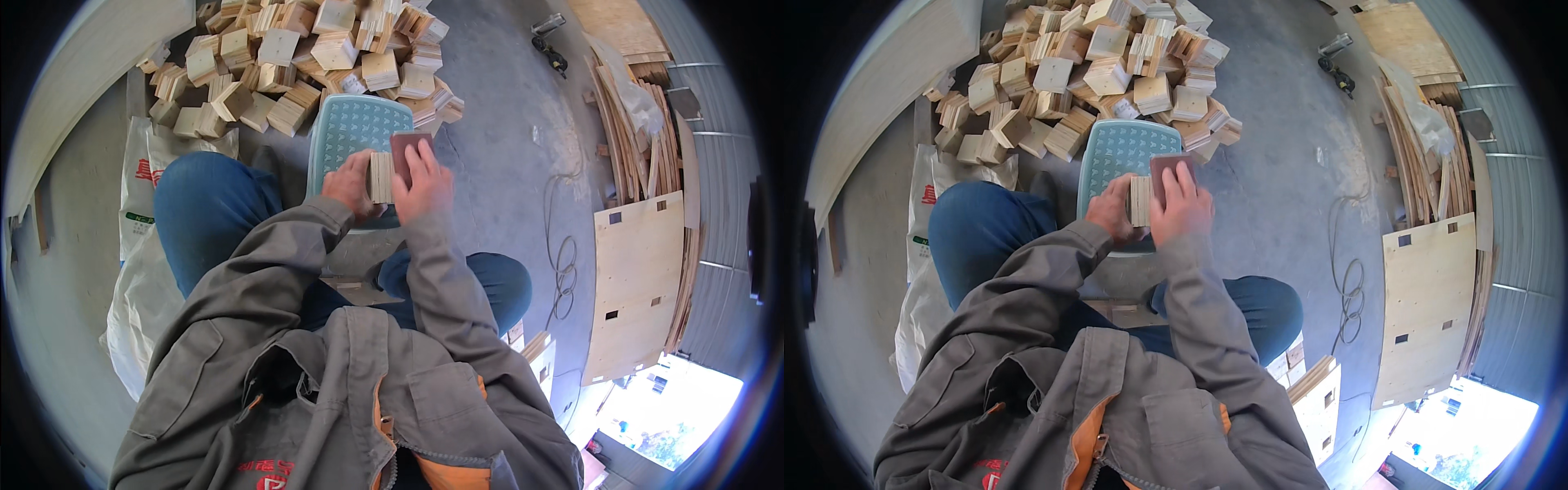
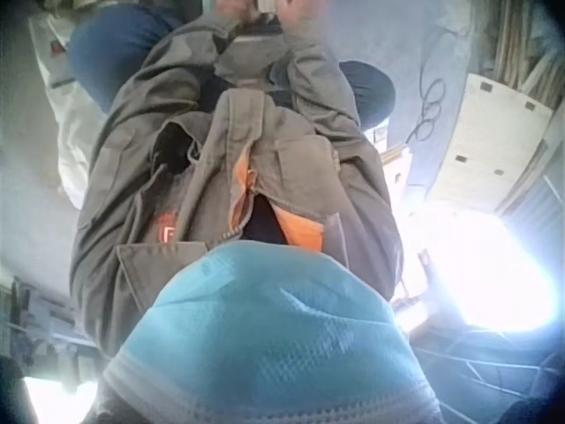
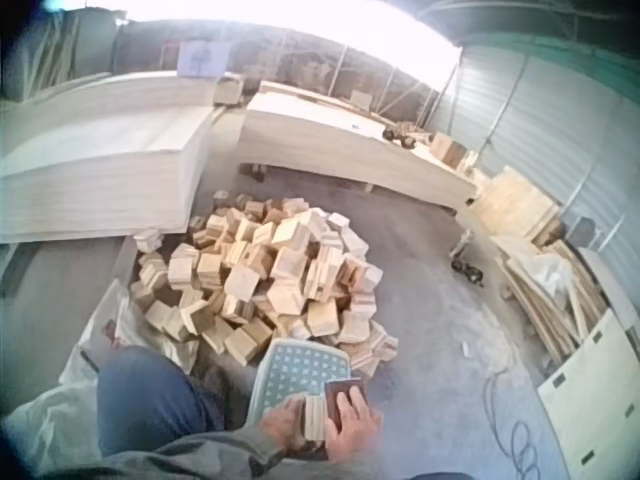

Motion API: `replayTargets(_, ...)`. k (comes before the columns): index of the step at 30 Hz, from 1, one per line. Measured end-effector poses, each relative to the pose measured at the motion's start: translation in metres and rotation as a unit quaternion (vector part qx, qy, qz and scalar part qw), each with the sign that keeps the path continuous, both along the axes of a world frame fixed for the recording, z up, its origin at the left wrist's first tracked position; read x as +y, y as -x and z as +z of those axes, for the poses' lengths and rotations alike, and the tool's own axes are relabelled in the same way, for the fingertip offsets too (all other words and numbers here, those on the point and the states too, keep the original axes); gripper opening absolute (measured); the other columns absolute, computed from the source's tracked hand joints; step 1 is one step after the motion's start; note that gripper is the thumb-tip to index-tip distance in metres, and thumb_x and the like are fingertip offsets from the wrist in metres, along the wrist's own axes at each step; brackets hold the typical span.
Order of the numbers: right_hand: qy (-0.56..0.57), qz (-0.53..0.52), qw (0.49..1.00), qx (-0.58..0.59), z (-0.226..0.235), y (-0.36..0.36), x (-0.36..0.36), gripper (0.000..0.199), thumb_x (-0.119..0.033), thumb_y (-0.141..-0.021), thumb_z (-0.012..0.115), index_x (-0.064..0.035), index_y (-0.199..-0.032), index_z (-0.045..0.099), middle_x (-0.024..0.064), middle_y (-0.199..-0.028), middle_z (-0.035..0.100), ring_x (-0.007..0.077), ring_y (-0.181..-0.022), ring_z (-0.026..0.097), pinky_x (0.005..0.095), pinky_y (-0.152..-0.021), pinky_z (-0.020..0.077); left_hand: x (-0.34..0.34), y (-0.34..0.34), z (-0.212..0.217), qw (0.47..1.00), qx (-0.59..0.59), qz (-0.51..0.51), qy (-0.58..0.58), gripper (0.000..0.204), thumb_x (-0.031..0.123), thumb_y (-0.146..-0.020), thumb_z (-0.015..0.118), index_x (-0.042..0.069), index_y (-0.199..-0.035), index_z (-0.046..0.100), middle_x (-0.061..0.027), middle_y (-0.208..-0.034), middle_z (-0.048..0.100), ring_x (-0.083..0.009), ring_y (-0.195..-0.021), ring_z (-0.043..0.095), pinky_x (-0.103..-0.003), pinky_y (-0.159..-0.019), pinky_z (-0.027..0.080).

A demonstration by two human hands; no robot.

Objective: The person sits on a low stool and sands small rectangular wooden blocks one by one using a sanding block. They hold the block in one hand and rub the sanding block over its surfaces, then place the finished block onto a growing stack on the floor.

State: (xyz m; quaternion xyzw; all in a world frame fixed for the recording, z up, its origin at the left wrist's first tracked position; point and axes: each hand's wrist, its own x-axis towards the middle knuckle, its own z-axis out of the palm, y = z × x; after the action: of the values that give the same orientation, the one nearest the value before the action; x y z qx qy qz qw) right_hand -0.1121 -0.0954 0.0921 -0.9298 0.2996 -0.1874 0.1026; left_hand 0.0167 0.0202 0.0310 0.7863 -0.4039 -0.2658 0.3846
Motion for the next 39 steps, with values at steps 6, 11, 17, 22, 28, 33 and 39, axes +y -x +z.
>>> replayTargets(6, -0.012, 0.048, 0.999, 0.004, 0.022, 0.079, 0.070, 0.063, -0.013, -0.081, 0.081, -0.0063, -0.141, 0.065, 0.0186, -0.153, 0.058, 0.0399, -0.118, 0.061, 0.0505, -0.103, 0.0499, 0.001, 0.002, -0.006, 0.999, -0.019, 0.014, 0.032, 0.096, 0.040, -0.069, 0.091, 0.020, -0.151, 0.043, -0.0120, -0.146, 0.058, -0.0350, -0.134, 0.059, -0.054, -0.104, 0.046)
replayTargets(11, 0.000, 0.051, 0.999, -0.008, 0.019, 0.072, 0.057, 0.064, -0.012, -0.080, 0.081, -0.0077, -0.142, 0.065, 0.0183, -0.154, 0.058, 0.0387, -0.119, 0.061, 0.0490, -0.103, 0.0503, 0.000, 0.003, -0.006, 1.000, -0.005, 0.016, 0.027, 0.096, 0.039, -0.069, 0.091, 0.021, -0.150, 0.043, -0.0118, -0.146, 0.058, -0.0339, -0.135, 0.059, -0.054, -0.105, 0.045)
replayTargets(17, -0.008, -0.023, 1.000, -0.013, 0.005, -0.013, -0.017, 0.059, -0.024, -0.084, 0.077, -0.0160, -0.142, 0.068, 0.0054, -0.157, 0.057, 0.0374, -0.120, 0.060, 0.0492, -0.108, 0.0482, -0.001, 0.001, -0.001, 0.999, -0.011, 0.014, 0.029, 0.101, 0.034, -0.064, 0.094, 0.017, -0.149, 0.044, -0.0145, -0.141, 0.059, -0.0365, -0.129, 0.062, -0.049, -0.106, 0.051)
replayTargets(22, -0.059, -0.080, 0.994, 0.046, 0.010, -0.049, -0.046, 0.059, -0.029, -0.085, 0.076, -0.0221, -0.143, 0.068, 0.0020, -0.160, 0.055, 0.0369, -0.122, 0.060, 0.0474, -0.110, 0.0465, -0.001, -0.001, 0.005, 1.000, -0.009, 0.006, 0.015, 0.102, 0.032, -0.063, 0.094, 0.017, -0.150, 0.043, -0.0131, -0.144, 0.058, -0.0354, -0.132, 0.060, -0.049, -0.107, 0.049)
replayTargets(28, -0.017, -0.009, 0.999, -0.039, -0.009, 0.018, -0.011, 0.061, -0.023, -0.083, 0.079, -0.0140, -0.142, 0.068, 0.0097, -0.159, 0.055, 0.0366, -0.121, 0.059, 0.0506, -0.108, 0.0462, -0.002, 0.000, 0.010, 1.000, -0.003, -0.006, -0.013, 0.103, 0.035, -0.064, 0.094, 0.018, -0.152, 0.042, -0.0103, -0.148, 0.056, -0.0340, -0.137, 0.057, -0.053, -0.107, 0.046)
replayTargets(33, -0.014, 0.041, 0.999, -0.014, 0.011, 0.075, 0.054, 0.061, -0.021, -0.081, 0.081, -0.0124, -0.140, 0.069, 0.0112, -0.158, 0.055, 0.0378, -0.118, 0.058, 0.0520, -0.106, 0.0465, -0.002, 0.003, 0.002, 1.000, -0.009, 0.001, 0.002, 0.100, 0.039, -0.067, 0.094, 0.020, -0.152, 0.044, -0.0112, -0.147, 0.058, -0.0354, -0.135, 0.059, -0.054, -0.106, 0.045)
replayTargets(39, 0.005, 0.052, 0.999, -0.014, 0.017, 0.066, 0.056, 0.063, -0.014, -0.080, 0.081, -0.0101, -0.141, 0.067, 0.0147, -0.155, 0.057, 0.0388, -0.119, 0.060, 0.0508, -0.104, 0.0493, -0.009, 0.000, -0.045, 0.998, 0.014, -0.015, 0.058, 0.102, 0.040, -0.066, 0.094, 0.020, -0.152, 0.044, -0.0116, -0.147, 0.058, -0.0361, -0.134, 0.059, -0.054, -0.106, 0.045)
